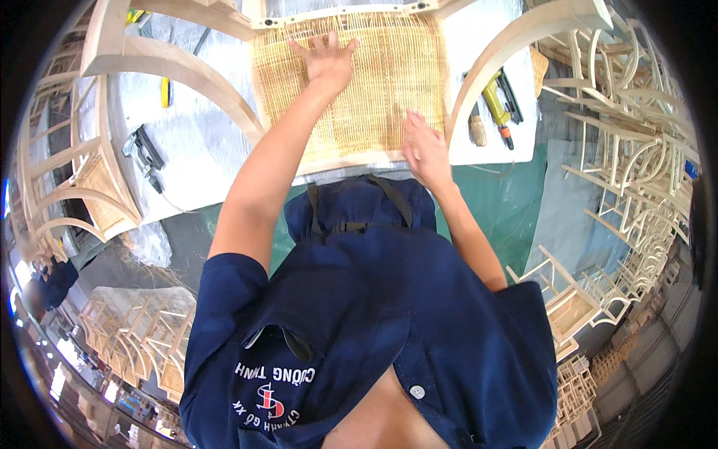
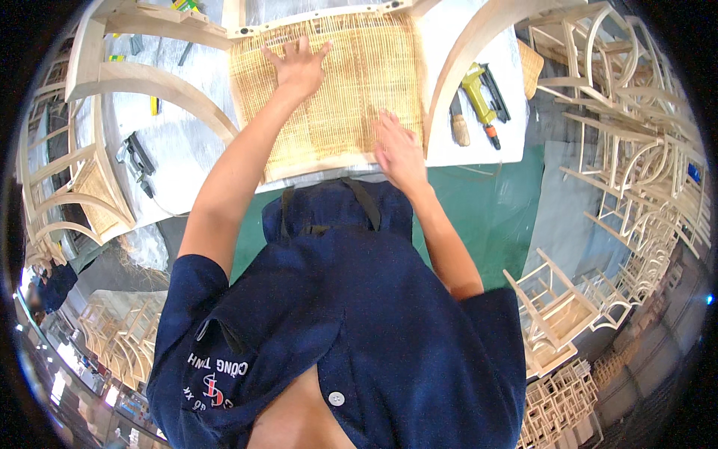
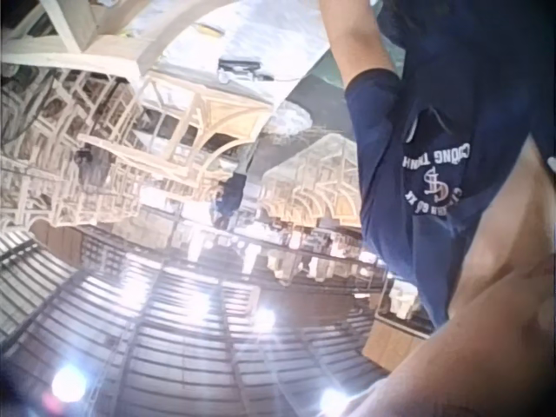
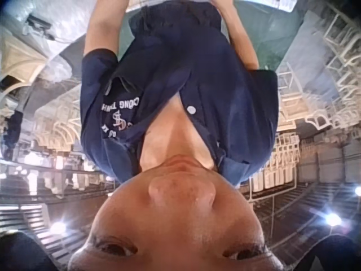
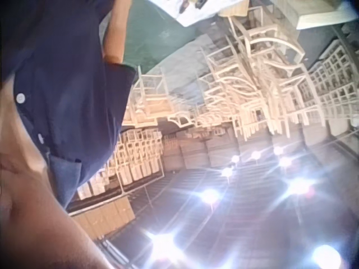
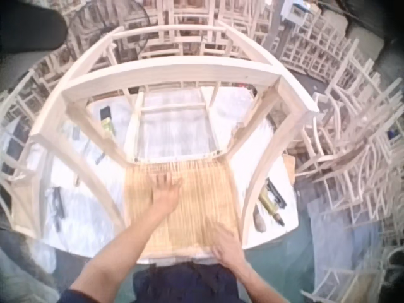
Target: The person assembles a wooden chair by attaching a woven seat to the frame. They use a staple gun to secure the seat, a hammer to adjust it, and a utility knife to trim excess material. The person then moves the completed chair to a stack.
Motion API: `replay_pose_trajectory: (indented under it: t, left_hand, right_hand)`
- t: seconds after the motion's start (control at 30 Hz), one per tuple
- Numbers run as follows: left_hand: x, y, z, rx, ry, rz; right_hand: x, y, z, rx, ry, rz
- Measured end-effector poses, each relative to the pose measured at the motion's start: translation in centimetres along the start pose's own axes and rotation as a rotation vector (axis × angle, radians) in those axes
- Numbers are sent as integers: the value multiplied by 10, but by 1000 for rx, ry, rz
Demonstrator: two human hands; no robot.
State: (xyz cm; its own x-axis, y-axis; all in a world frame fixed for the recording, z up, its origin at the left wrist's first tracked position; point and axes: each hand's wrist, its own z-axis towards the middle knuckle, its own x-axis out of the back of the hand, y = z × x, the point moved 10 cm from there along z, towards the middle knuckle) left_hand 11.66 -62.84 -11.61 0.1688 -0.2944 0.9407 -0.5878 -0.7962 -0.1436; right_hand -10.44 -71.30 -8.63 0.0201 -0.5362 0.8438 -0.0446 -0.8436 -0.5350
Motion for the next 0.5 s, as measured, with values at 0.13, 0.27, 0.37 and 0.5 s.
replay_pose_trajectory:
  t: [0.13, 0.27, 0.37, 0.5]
  left_hand:
    - [1, -1, -6, 12, 17, -57]
    - [8, 5, -10, 19, 37, -170]
    - [6, 4, -9, 12, -16, -211]
    - [9, 3, -10, 23, 68, -274]
  right_hand:
    - [77, 93, -41, -411, 522, 216]
    - [59, 157, -47, -700, 238, -373]
    - [39, 190, -54, -762, 134, -189]
    - [44, 195, -70, -701, 247, -87]
